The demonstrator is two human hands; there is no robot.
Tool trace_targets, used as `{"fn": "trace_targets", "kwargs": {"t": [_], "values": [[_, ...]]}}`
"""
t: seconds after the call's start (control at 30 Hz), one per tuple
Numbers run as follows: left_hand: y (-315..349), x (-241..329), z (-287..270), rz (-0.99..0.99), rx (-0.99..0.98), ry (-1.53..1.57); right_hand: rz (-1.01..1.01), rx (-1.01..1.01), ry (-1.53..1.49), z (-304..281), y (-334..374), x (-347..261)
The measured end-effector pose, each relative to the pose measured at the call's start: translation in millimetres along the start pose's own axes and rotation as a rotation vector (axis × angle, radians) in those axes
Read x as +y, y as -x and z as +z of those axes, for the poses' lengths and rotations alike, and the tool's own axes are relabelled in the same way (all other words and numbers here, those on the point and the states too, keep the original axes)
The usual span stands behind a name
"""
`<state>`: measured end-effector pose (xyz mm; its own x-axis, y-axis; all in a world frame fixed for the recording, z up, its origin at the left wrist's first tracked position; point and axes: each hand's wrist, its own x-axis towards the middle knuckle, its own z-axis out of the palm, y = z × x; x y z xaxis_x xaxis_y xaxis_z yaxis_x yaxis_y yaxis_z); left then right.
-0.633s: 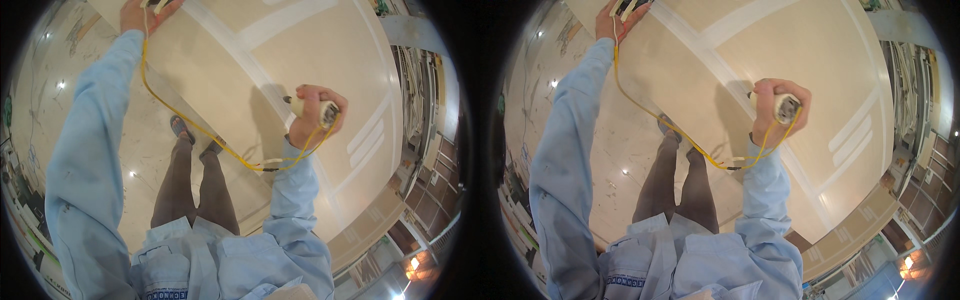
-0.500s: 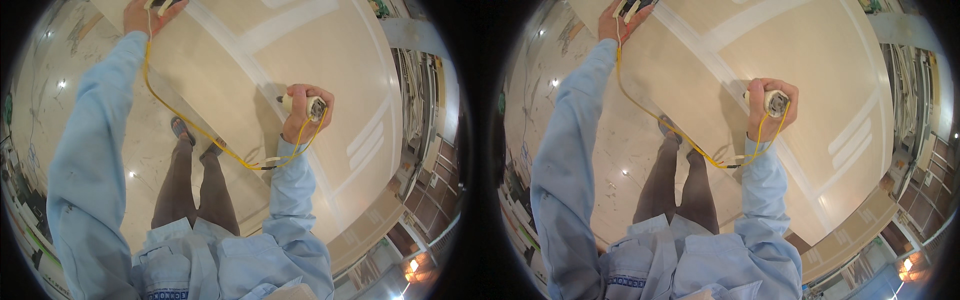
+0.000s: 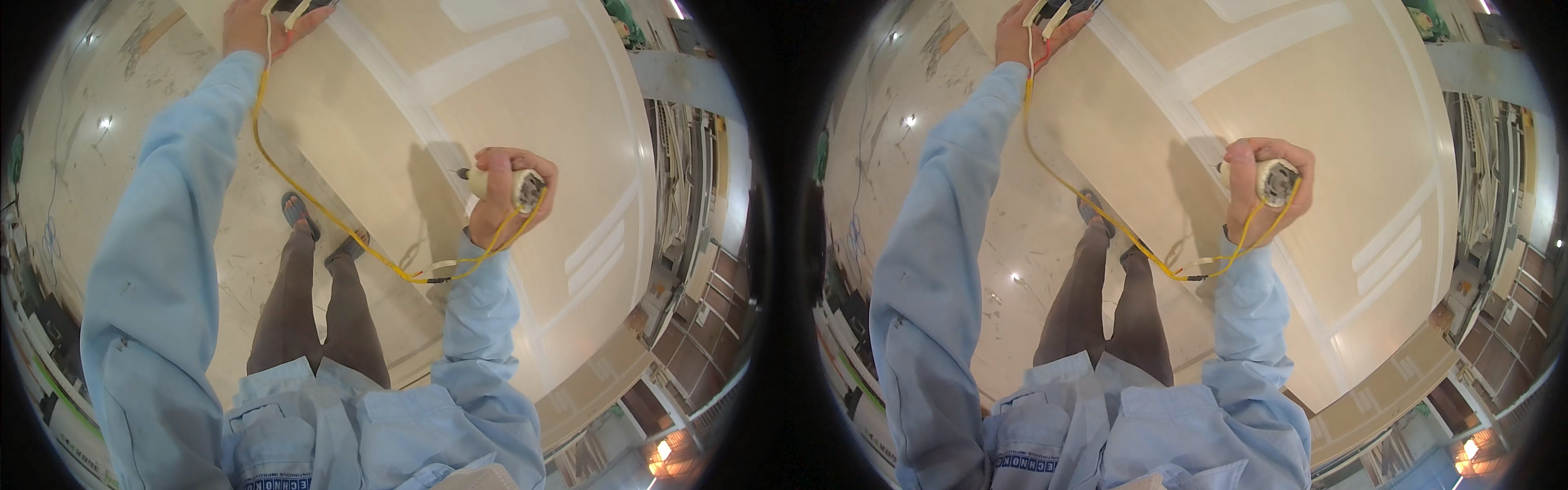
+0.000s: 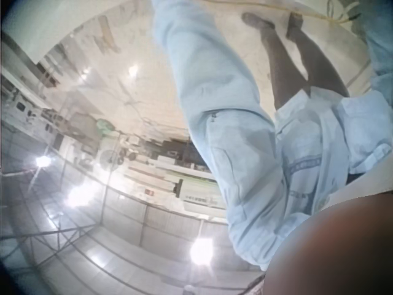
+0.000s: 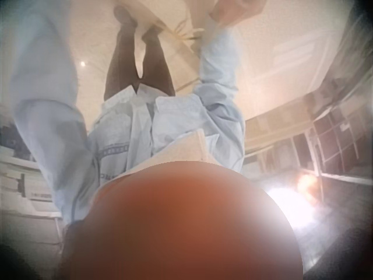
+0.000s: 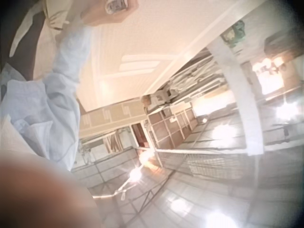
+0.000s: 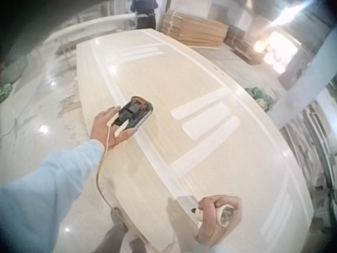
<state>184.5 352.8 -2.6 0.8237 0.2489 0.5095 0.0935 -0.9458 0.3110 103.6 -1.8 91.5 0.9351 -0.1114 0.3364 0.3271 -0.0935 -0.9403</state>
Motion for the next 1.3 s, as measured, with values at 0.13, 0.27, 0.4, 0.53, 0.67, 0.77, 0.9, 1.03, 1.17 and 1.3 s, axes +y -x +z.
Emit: {"fn": "trace_targets", "kwargs": {"t": [0.13, 0.27, 0.4, 0.53, 0.67, 0.77, 0.9, 1.03, 1.17, 1.3], "values": [[2.1, 5.8, 0.2, -0.082, -0.009, 0.057, -0.034, 0.066, -0.073, 0.0, -4.7, 1.0], [-0.1, 9.7, -2.4, -0.059, -0.027, 0.063, 0.060, -0.004, 0.076, 11.1, -9.6, 8.0], [-1.8, 13.3, -7.4, -0.069, -0.028, 0.043, -0.056, 0.012, 0.030, 11.1, -14.2, 3.7], [-0.5, 15.2, -9.2, -0.069, 0.006, 0.120, -0.023, 0.015, -0.068, 15.1, -15.3, -1.6], [-1.4, 13.7, -10.8, -0.051, -0.030, 0.034, 0.098, -0.081, 0.007, 33.4, -14.0, 1.8], [-2.9, 13.1, -11.3, -0.043, -0.034, 0.033, 0.052, -0.102, 0.113, 35.0, -16.5, 0.7], [-0.9, 18.0, -13.6, -0.063, -0.008, 0.059, -0.042, -0.014, -0.070, 27.6, -22.0, -2.2], [-1.1, 19.4, -15.9, -0.051, -0.025, 0.044, 0.037, -0.055, 0.027, 34.9, -23.0, 3.9], [-2.6, 17.8, -16.0, -0.062, -0.029, 0.035, -0.097, -0.049, 0.081, 39.9, -28.5, 1.9], [-1.9, 15.8, -14.5, -0.043, -0.003, 0.061, -0.038, -0.020, -0.081, 45.1, -35.7, -5.3]]}}
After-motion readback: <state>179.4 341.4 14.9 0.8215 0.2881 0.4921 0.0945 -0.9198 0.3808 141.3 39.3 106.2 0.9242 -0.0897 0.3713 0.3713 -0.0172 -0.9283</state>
